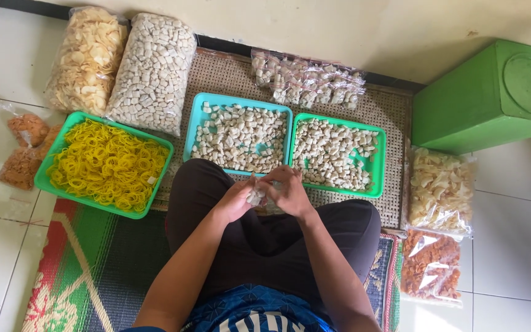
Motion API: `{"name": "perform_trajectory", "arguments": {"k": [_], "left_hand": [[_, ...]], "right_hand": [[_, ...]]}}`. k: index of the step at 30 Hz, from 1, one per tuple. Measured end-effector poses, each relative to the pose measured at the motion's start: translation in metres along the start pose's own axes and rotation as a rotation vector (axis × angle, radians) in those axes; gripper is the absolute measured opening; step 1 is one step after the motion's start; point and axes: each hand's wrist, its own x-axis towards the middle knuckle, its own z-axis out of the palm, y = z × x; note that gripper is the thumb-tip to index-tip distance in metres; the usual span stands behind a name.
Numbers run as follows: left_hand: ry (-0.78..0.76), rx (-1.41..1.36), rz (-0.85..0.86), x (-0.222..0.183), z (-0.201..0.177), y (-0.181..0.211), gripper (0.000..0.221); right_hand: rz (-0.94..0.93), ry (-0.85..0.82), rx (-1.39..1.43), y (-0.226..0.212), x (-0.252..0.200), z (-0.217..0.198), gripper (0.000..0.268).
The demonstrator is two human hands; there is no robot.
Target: The person sits on a mat and packs small white snack pieces from green trays into clear plastic bags. They use yellow rubber bands to tie the bags closed and place the finished packages on a woven mat.
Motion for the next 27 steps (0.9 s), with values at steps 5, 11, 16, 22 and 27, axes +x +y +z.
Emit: {"name": "perform_trajectory", "arguments": {"k": [5,11,16,22,27], "left_hand": [[0.061,0.043,-0.046,-0.011,0.012,0.009,0.049],[0.041,0.125,-0.067,0.013,-0.017,-0.022,0.060],[0.034,0.204,-0.014,0.020,-0.020,-0.028,0.051],[0.058,0.327,-0.011,0.000,0.002,-0.011,0.047],[0.063,0.290,0.030,-0.004,0.013,-0.001,0.051]], "right_hand": [[0.002,0.026,-0.086,0.023,-0.005,0.008,0.015],[0.023,0.072,0.015,0.037,-0.004,0.009,0.010],[0.052,-0.042,-0.106,0.050,-0.006,0.007,0.012],[0.038,-0.150,-0.006,0.034,-0.004,-0.002,0.012],[0.015,-0.157,-0.064,0.028,0.004,-0.011,0.012]]}}
